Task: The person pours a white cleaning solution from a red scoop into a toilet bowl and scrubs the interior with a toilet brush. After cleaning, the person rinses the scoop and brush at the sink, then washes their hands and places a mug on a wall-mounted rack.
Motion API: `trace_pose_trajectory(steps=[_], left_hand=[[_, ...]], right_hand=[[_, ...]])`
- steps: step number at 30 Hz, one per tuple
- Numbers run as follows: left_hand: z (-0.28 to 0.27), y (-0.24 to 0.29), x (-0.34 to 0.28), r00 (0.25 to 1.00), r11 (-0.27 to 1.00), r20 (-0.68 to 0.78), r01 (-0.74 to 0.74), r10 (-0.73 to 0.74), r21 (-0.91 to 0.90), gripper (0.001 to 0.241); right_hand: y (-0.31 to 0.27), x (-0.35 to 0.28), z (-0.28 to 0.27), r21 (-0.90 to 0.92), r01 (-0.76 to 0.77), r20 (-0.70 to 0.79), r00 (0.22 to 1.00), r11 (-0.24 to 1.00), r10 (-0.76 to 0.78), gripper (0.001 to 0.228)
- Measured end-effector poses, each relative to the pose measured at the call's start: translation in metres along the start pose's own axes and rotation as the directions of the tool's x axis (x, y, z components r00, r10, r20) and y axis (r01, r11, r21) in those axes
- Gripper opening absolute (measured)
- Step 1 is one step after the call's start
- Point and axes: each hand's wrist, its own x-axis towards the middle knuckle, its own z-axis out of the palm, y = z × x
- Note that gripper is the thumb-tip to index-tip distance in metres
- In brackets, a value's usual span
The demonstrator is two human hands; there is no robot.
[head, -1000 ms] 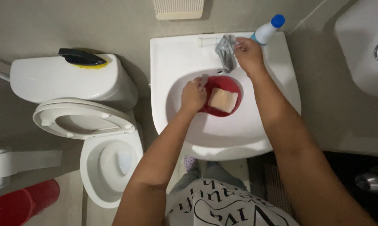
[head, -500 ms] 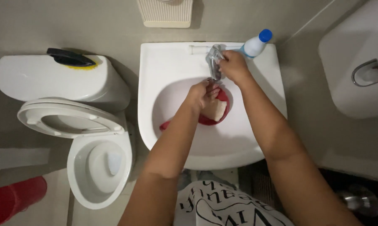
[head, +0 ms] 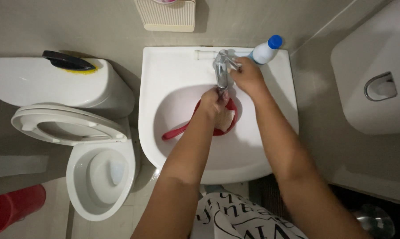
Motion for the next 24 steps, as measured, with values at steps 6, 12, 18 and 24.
trace_pose_trajectory(steps=[6,12,18,24], left_hand=[[0.052,0.014,-0.085,0.998,0.978,-0.064,0.011,0.003,0.210,0.028],[0.045,0.022,-0.128,0.714,-0.174,0.336,-0.293,0.615,0.940,0.023],[0.084,0.028,-0.219,0.507,-0.318,0.572,-0.503,0.645,0.804,0.020],[0.050,0.018,-0.166,0.846,0.646,0.097,-0.469,0.524,0.602,0.029]], right_hand=[[0.114,-0.052,0.090,0.456,-0.399,-0.050,0.881,0.795,0.471,0.016],[0.146,-0.041,0.168,0.838,-0.546,0.520,0.789,-0.015,0.329,0.032],[0.106,-0.032,0.176,0.815,-0.568,0.578,0.785,-0.115,0.222,0.009],[0.145,-0.015,0.180,0.779,-0.613,0.575,0.782,0.128,0.242,0.036]])
